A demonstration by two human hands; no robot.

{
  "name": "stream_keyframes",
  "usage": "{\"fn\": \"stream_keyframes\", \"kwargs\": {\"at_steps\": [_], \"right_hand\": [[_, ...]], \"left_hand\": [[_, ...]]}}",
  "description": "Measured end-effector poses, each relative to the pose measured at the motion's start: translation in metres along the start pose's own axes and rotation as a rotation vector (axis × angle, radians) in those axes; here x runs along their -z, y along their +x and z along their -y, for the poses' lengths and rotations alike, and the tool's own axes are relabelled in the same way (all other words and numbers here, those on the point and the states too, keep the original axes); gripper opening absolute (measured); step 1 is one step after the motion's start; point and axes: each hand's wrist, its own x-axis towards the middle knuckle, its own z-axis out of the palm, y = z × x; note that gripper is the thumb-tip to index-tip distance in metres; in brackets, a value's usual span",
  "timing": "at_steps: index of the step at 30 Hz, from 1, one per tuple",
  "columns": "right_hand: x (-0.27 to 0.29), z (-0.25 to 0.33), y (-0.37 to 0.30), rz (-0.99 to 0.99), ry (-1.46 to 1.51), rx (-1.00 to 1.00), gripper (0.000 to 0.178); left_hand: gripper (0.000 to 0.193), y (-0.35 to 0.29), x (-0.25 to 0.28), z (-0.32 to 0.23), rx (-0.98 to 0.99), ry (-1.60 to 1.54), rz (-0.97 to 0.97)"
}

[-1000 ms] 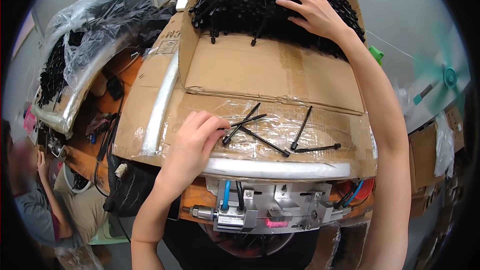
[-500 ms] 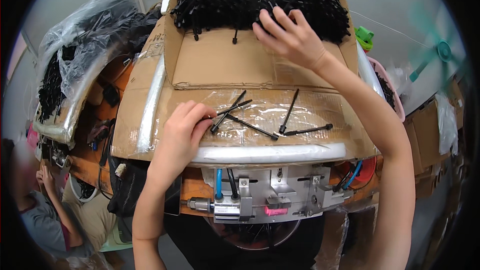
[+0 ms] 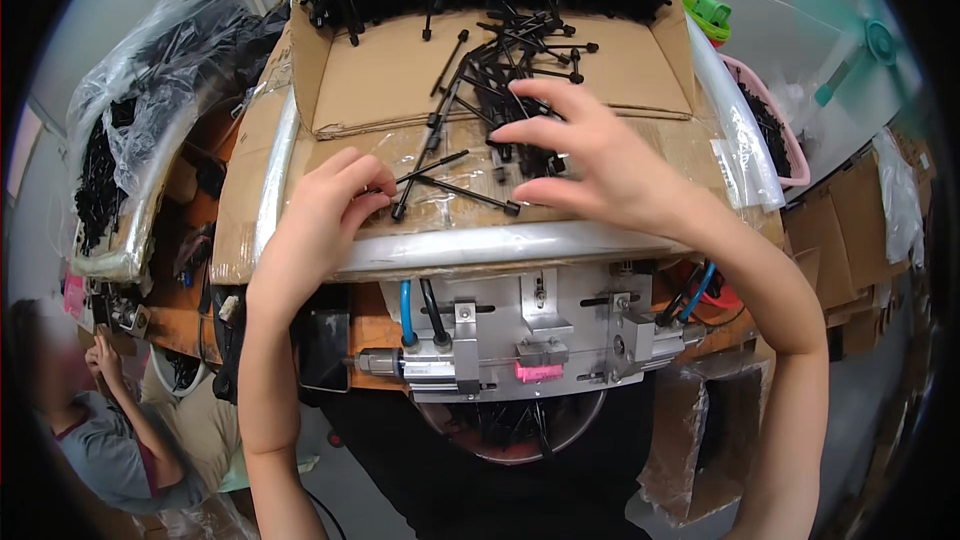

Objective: The person repeatedly picks up black cable ties from a cardboard box and places them into a metal processing machine. They feed the ties into the device, which appears to cut or trim them, and then drop the processed ties into a container below. The task is repetitive and involves handling the ties one by one.

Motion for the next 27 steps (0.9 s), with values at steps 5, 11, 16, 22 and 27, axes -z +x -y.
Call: {"fn": "stream_keyframes", "kwargs": {"at_steps": [5,11,16,22,27], "right_hand": [[0.048,-0.001,-0.021,-0.097,0.057,-0.108,0.019],[0.038,0.006,-0.019,0.065,0.056,-0.331,0.007],[0.013,-0.032,0.013,-0.054,-0.173,0.056,0.007],[0.019,-0.036,-0.004,-0.152,-0.074,-0.008,0.01],[0.054,-0.005,-0.045,-0.537,0.479,-0.515,0.024]], "left_hand": [[0.023,-0.011,0.014,0.009,0.03,-0.066,0.08],[0.025,-0.017,0.029,-0.001,0.056,-0.121,-0.017],[0.056,-0.018,0.01,-0.024,-0.051,-0.133,-0.167],[0.076,-0.07,-0.05,-0.075,-0.006,0.063,-0.363],[0.082,-0.14,-0.116,-0.131,0.003,0.041,-0.119]]}}
